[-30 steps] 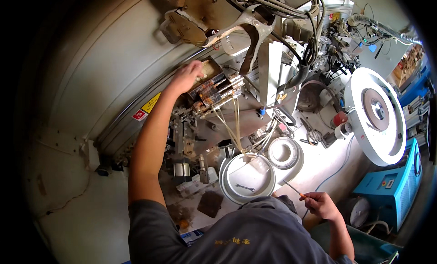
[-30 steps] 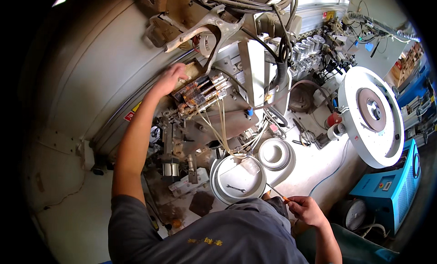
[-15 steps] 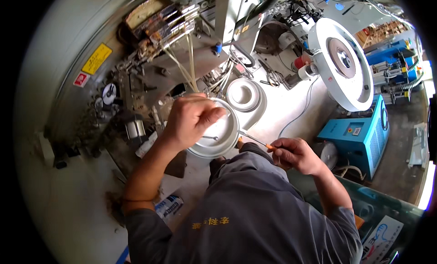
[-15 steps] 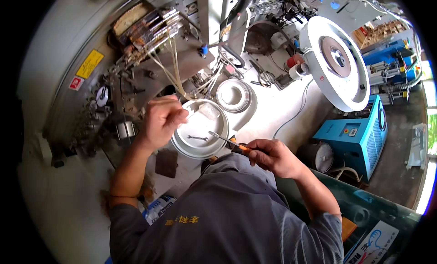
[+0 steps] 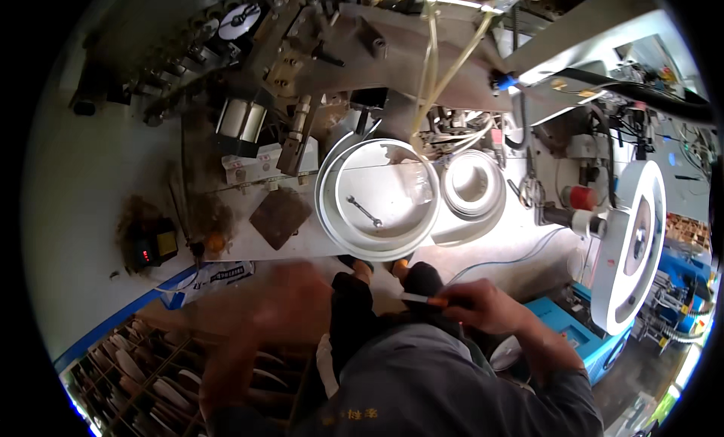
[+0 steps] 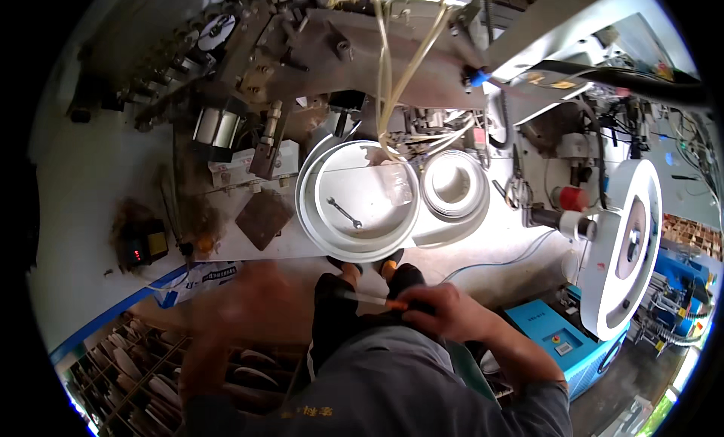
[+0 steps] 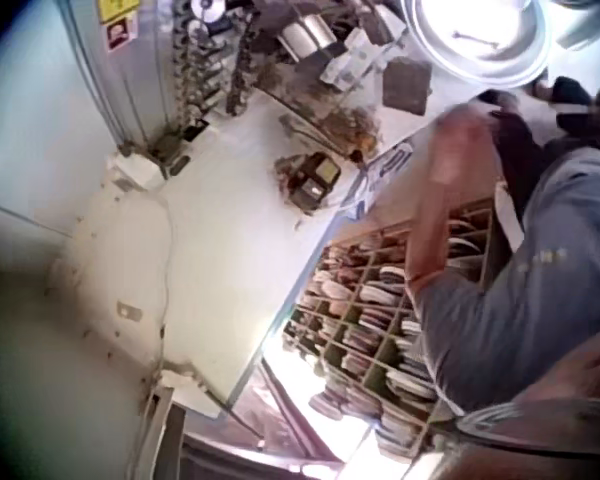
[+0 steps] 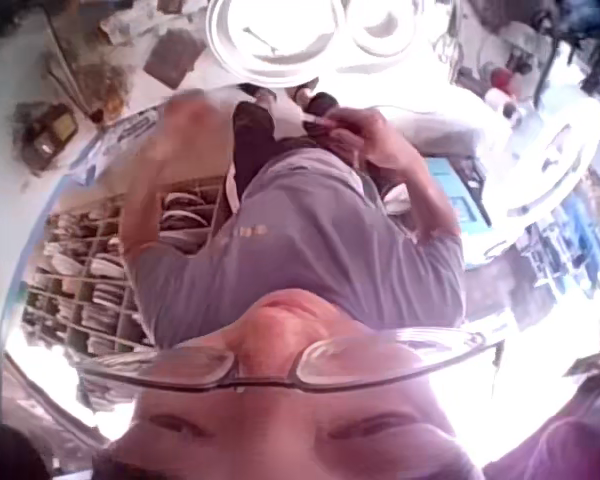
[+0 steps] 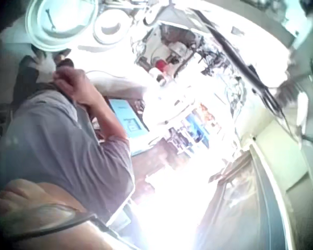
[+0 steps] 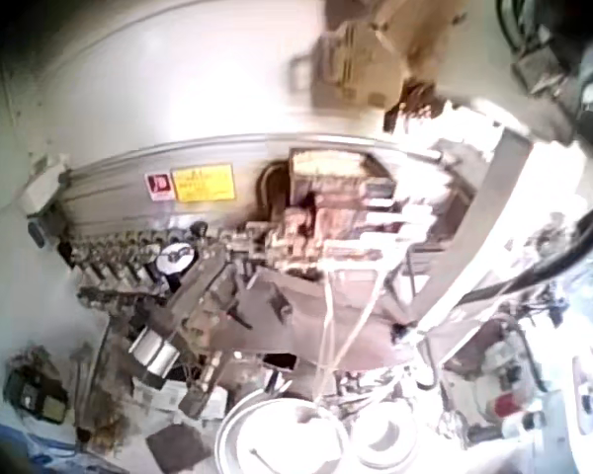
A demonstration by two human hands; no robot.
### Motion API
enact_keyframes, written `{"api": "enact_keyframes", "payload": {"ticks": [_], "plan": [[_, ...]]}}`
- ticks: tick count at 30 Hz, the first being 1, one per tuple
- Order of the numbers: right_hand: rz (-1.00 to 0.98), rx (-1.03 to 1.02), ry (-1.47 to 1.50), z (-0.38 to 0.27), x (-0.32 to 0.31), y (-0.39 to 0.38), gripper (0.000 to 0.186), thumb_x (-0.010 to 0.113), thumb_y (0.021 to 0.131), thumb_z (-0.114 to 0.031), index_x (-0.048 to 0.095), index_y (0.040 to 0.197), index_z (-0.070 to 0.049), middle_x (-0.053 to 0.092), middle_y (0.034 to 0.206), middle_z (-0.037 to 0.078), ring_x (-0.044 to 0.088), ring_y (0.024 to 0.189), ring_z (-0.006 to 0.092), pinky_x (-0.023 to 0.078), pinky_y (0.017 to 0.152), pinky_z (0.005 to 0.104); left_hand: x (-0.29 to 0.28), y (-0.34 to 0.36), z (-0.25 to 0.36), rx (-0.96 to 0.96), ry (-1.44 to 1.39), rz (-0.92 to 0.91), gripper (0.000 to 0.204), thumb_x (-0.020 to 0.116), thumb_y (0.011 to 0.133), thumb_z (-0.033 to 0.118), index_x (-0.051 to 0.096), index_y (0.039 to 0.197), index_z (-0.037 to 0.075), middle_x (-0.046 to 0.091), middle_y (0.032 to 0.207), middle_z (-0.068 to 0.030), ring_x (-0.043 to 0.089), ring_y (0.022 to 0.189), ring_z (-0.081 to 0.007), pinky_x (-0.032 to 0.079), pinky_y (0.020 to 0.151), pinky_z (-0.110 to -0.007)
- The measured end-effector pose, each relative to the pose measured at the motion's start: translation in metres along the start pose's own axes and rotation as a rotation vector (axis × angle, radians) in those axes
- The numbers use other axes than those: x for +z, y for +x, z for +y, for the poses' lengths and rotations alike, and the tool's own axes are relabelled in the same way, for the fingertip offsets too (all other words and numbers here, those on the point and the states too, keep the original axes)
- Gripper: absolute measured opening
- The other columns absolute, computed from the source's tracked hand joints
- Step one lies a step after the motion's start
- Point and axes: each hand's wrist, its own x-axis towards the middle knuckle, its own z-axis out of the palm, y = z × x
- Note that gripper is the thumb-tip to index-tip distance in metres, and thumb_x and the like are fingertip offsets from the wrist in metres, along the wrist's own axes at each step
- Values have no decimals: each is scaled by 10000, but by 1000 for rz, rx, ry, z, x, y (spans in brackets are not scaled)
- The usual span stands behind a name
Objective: The person works on a large industrial machine, using a screwdriver to tighten components and a cloth to wipe down interior surfaces.
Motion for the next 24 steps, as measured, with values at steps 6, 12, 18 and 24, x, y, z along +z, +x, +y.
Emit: {"api": "enact_keyframes", "payload": {"ticks": [6,12,18,24], "plan": [[403,-49,-164,88,-17,151,253,664,900,-90,603,1127,3,668,877,180,657,736,288,508,687,365,75,-49,-253,-481,183,661,114,634,893,42,623,997,-1,614,953,-117,596,864,-261,479,743,-366],[816,-339,-349,129,-46,288,216,596,939,-84,603,1125,26,654,903,244,627,825,431,502,734,434,150,-107,-406,-507,351,1074,558,465,1032,361,396,1415,-39,411,1452,-226,368,1373,-376,277,1136,-474],[1062,-641,-532,164,-88,379,256,559,925,-40,569,1169,37,652,952,268,625,888,450,498,778,483,173,-134,-453,-457,30,1180,850,511,923,609,301,1497,19,295,1544,-202,326,1404,-349,263,1162,-481],[1272,-936,-719,169,-131,433,441,480,925,-28,467,1363,18,637,938,269,614,906,431,472,808,479,164,-110,-414,-282,37,1174,933,410,914,726,313,1480,-9,317,1534,-186,334,1394,-349,270,1159,-501]]}}
